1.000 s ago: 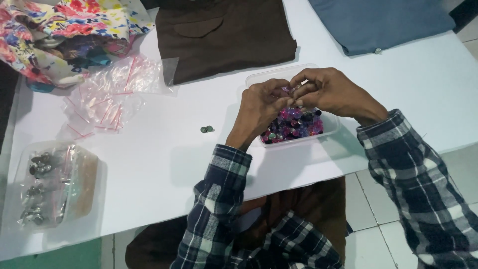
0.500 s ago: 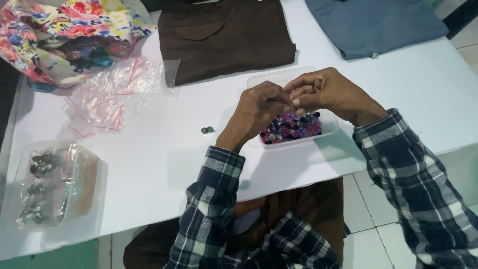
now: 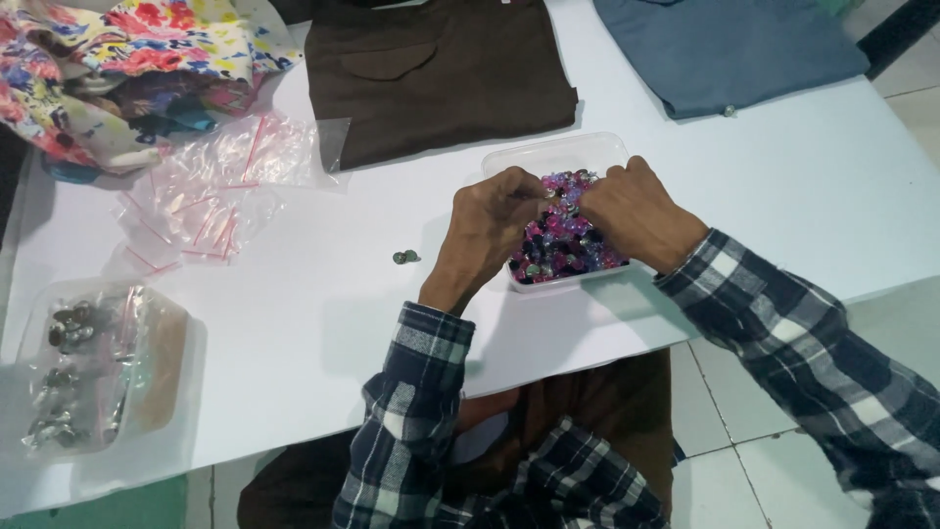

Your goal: Sorting various types of buttons from a container and placing them on a table.

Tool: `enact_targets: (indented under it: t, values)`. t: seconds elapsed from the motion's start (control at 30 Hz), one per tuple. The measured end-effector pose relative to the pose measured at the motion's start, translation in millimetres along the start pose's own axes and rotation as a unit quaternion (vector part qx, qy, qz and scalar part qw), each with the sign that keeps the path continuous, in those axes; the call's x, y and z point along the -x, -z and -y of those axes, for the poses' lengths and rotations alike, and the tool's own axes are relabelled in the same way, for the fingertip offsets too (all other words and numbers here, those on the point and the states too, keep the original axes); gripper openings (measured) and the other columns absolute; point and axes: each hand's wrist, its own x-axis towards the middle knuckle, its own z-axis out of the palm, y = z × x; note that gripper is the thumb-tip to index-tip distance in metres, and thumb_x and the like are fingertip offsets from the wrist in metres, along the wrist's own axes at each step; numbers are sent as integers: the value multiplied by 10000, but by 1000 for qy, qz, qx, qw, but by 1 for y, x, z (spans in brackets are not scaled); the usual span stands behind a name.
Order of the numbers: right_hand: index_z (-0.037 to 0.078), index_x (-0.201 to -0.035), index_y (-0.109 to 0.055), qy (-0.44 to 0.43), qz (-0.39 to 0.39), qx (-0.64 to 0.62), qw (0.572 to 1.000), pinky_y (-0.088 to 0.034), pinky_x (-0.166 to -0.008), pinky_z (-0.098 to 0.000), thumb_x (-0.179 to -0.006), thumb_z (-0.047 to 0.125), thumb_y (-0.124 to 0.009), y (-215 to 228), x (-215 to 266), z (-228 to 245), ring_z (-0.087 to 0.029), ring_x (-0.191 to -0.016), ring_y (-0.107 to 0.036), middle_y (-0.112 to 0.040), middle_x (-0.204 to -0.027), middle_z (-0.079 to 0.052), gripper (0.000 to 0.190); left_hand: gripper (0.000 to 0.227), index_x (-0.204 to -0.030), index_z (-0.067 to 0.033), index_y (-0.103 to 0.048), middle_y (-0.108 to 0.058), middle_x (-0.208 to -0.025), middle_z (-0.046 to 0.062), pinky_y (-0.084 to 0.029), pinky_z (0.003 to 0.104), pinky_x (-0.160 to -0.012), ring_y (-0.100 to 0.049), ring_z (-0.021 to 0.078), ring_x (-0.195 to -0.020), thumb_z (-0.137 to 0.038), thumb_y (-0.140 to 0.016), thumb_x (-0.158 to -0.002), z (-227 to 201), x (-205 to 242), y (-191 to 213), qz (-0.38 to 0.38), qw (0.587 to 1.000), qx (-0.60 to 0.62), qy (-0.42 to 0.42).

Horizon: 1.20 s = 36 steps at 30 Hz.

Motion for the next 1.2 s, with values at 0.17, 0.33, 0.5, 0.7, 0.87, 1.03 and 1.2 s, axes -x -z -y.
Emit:
enact_targets:
  t: [0.17,0.33,0.5,0.7,0.87,1.03,1.2]
  values:
    - [109,-1012,-775,-70,30,-212,974,-588,-714,-354,-927,92,-667,50,12,-6,-272,-760,-753,-769,-807,-121,139,101,-1023,-160,-707,-767,-919,33,-617,305,-827,-760,162,-881,-140,-731,-927,10,7,6,-37,996,80,7]
    - [-9,-1038,-756,-117,-101,-551,820,-577,-806,-499,-878,14,-737,71,30,-5,-432,-957,-730,-753,-941,-277,163,114,-1039,-163,-718,-778,-875,22,-593,233,-806,-740,90,-853,-135,-727,-929,11,10,12,-65,984,163,37]
    - [-46,-1064,-718,-86,-205,-738,637,-590,-828,-316,-854,-21,-775,61,30,8,-190,-931,-671,-716,-933,-177,219,128,-1040,-117,-711,-782,-863,56,-586,244,-799,-735,102,-846,-125,-735,-915,8,12,10,-69,973,215,50]
    - [-84,-1071,-685,-107,-208,-787,571,-630,-818,-314,-899,46,-747,73,28,23,-209,-927,-705,-699,-976,-210,224,159,-1065,-90,-711,-788,-910,115,-596,259,-862,-756,146,-883,-101,-745,-910,4,16,9,-73,965,248,45]
    - [2,-1056,-663,-108,-212,-766,597,-616,-878,-299,-875,45,-758,108,29,46,-189,-995,-709,-696,-1067,-136,209,160,-1039,-69,-688,-766,-934,131,-633,320,-862,-770,219,-903,-109,-745,-895,-10,37,47,-126,957,261,32]
    - [43,-1089,-713,-106,-205,-744,627,-632,-947,-287,-840,44,-756,142,24,86,-176,-1022,-736,-752,-1120,-109,252,108,-998,-36,-694,-733,-921,112,-666,332,-874,-767,255,-907,-91,-724,-911,-21,78,93,-180,954,237,-26]
    - [-17,-979,-768,-5,-296,-727,620,-627,-848,-331,-832,-66,-786,124,8,141,-290,-1012,-744,-750,-1031,-219,156,132,-963,-119,-777,-799,-926,92,-626,281,-784,-751,140,-900,-122,-829,-842,-3,123,116,-231,965,104,72]
